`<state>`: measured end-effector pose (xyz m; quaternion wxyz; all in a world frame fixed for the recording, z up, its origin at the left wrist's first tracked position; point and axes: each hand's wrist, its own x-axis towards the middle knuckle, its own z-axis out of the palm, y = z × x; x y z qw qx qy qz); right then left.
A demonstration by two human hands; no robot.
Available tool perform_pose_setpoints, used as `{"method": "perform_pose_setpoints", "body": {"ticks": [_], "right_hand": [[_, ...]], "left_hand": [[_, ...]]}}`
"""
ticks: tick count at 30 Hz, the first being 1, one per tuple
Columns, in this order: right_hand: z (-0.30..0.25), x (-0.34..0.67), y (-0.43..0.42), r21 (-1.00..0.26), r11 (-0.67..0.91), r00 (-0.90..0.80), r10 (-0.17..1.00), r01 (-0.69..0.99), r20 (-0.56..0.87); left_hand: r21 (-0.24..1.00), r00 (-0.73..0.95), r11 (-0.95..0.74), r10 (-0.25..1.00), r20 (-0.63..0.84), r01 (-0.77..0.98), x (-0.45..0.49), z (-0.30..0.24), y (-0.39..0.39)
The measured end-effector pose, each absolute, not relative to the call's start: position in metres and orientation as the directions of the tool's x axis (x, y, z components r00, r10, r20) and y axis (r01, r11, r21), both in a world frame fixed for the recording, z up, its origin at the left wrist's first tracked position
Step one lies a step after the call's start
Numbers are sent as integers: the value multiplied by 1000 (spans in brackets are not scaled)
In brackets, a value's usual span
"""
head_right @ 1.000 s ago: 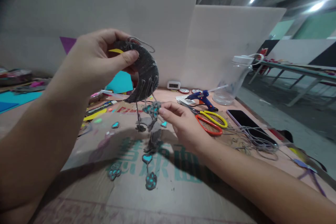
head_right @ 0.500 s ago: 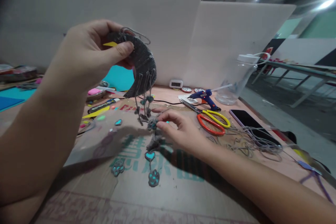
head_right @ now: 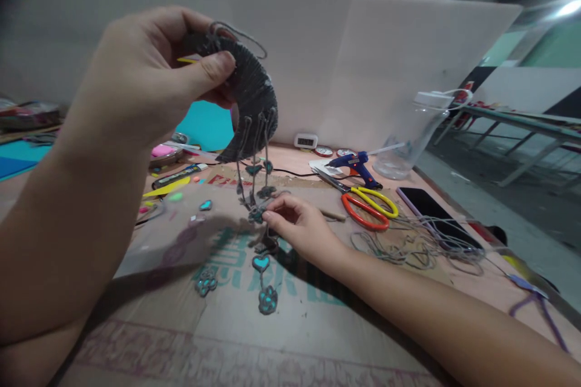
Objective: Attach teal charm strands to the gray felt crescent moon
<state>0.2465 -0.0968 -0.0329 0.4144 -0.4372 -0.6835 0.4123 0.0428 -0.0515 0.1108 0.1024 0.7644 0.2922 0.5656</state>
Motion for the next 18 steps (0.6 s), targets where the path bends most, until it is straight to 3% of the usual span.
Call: {"method": "perform_pose_setpoints", "body": {"ticks": [6, 18], "right_hand": [[-32, 246, -94, -939, 273, -265, 940, 207, 214], [-36, 248, -93, -971, 200, -260, 952, 132, 161]], "left_hand": [[555, 166, -738, 647, 744, 385, 45, 112, -57], [507, 180, -813, 565, 805, 285, 44, 110, -50]]}}
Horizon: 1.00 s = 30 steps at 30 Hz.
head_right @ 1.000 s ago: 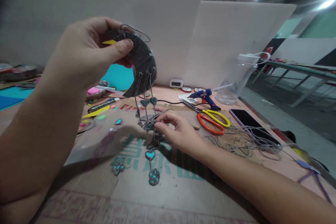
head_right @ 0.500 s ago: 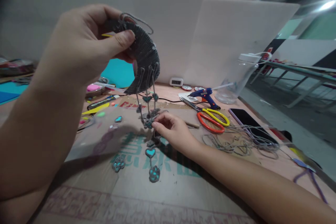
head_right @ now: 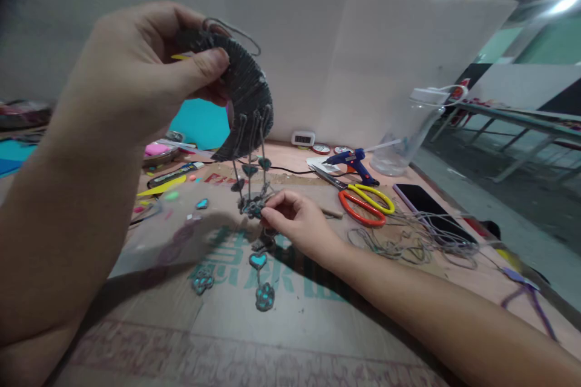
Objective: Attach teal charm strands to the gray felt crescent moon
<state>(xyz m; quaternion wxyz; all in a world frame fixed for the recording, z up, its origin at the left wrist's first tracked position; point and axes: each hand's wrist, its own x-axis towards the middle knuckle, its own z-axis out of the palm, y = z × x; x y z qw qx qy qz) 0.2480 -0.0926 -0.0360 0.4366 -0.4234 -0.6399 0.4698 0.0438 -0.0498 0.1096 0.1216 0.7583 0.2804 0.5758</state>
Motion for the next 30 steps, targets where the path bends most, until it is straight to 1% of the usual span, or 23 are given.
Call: {"method": "perform_pose_setpoints", "body": {"ticks": [3, 5, 7, 10, 13, 15, 17, 18, 20, 23, 25, 27, 29, 30], "right_hand": [[-36, 250, -96, -912, 330, -291, 922, 245, 255], [-36, 253, -101, -839, 429, -335, 886, 335, 319], [-35, 257, -105, -746, 542, -379, 831, 387, 408], [-31, 263, -110, -544, 734, -424, 679, 407, 599], [-24, 268, -110, -314, 830, -458, 526, 462, 717], [-19, 269, -108, -141, 844, -527, 444, 517, 725], [-13, 269, -106, 18, 831, -611, 394, 556, 687], [-10, 268, -105, 76, 818, -640, 384, 570, 665], [-6, 265, -105, 148, 784, -663, 390, 603, 639], [-6, 263, -104, 161, 740, -648, 436, 653, 625], [-9, 263, -102, 113, 753, -643, 462, 649, 611], [-12, 264, -101, -11, 780, -620, 506, 626, 599], [-15, 265, -101, -218, 761, -553, 608, 612, 570], [-16, 265, -101, -334, 721, -509, 675, 607, 534]], "left_hand": [[519, 164, -807, 574, 802, 283, 45, 109, -48], [520, 153, -801, 578, 802, 296, 44, 109, -47], [526, 147, -789, 589, 795, 318, 42, 109, -46], [552, 181, -759, 631, 754, 345, 39, 110, -46], [577, 208, -728, 671, 712, 370, 40, 112, -48], [590, 200, -716, 683, 702, 374, 42, 113, -49], [596, 201, -712, 688, 697, 371, 45, 112, -49], [593, 198, -718, 682, 704, 364, 46, 112, -50], [581, 205, -734, 666, 717, 353, 48, 111, -50], [572, 214, -746, 654, 726, 341, 50, 111, -51], [568, 224, -748, 652, 724, 343, 50, 111, -52], [577, 227, -745, 658, 718, 336, 48, 112, -49], [630, 227, -719, 693, 685, 293, 45, 110, -40], [671, 240, -695, 719, 652, 259, 42, 107, -32]]}}
